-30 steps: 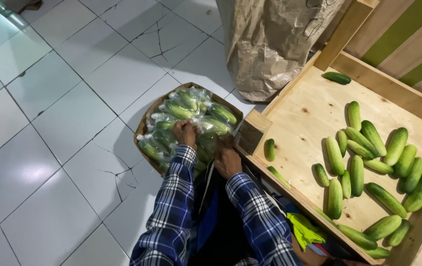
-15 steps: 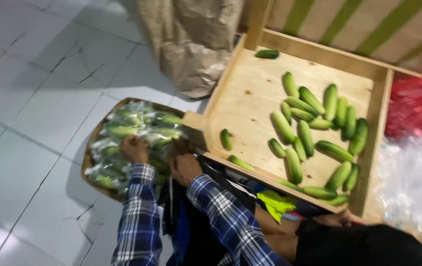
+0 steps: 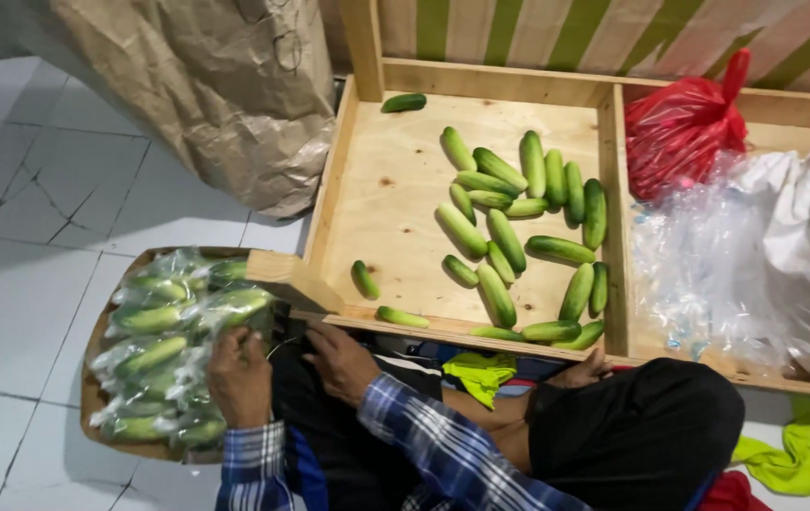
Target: The person sorts cucumbers by hand and places them into small plastic bags.
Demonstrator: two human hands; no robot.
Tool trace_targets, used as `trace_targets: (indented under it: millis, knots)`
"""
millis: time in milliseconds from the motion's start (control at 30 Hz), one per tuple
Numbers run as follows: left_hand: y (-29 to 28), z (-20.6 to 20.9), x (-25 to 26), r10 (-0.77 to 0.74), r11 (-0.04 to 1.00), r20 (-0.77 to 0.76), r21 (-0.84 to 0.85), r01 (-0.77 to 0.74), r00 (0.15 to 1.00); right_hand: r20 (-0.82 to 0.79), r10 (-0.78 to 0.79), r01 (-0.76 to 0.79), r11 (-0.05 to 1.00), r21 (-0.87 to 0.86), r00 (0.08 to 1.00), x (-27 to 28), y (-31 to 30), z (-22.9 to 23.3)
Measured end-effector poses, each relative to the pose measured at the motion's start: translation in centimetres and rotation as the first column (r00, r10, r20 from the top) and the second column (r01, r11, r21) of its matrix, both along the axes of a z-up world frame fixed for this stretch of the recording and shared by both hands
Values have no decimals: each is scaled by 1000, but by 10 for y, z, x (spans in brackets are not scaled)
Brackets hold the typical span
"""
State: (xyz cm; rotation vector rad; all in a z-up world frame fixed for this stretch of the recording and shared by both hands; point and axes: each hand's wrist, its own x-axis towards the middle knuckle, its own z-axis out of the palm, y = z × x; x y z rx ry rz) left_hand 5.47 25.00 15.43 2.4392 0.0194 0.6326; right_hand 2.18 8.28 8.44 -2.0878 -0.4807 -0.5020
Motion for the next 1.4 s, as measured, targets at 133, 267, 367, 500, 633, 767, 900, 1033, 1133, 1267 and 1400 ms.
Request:
trace_targets:
  millis: [133, 267, 367, 500, 633, 767, 900, 1033, 1133, 1267, 1400]
  knots:
    - [-49, 41, -24, -178, 984, -79, -20, 177, 981, 6, -70, 70, 997, -17, 998, -16, -70, -24]
    - [-98, 44, -33, -462, 886, -145, -118, 448, 875, -86, -239, 238, 971, -23, 967, -24, -144, -22]
    - [-142, 38, -28, -599, 799, -201, -220, 560, 775, -46, -376, 372, 926, -64, 926, -16, -200, -49]
    - [-201, 1, -3, -713, 700, -209, -264, 664, 669, -78, -547, 534, 834, -143, 833, -7, -264, -81]
    - [-263, -29, 35, -722, 688, -298, -208, 696, 625, -73, -634, 600, 757, -257, 769, 5, -312, -94]
    - [-321, -72, 69, -691, 697, -405, -156, 700, 598, -163, -666, 586, 728, -357, 728, 11, -348, -87]
    - [-372, -83, 85, -668, 697, -431, -75, 713, 607, -260, -718, 561, 677, -477, 646, 24, -377, -85]
    - [-414, -111, 95, -780, 602, -293, -109, 791, 553, -334, -718, 504, 678, -535, 611, 47, -401, -93]
    - [-434, -100, 100, -799, 531, -253, 127, 838, 545, -359, -717, 452, 671, -588, 598, 59, -409, -85]
    - [-456, -101, 108, -781, 500, -290, 239, 832, 553, -346, -672, 386, 691, -612, 655, 71, -415, -63]
    - [-465, -121, 117, -743, 410, -418, 332, 850, 522, -321, -663, 307, 650, -695, 676, 80, -429, -77]
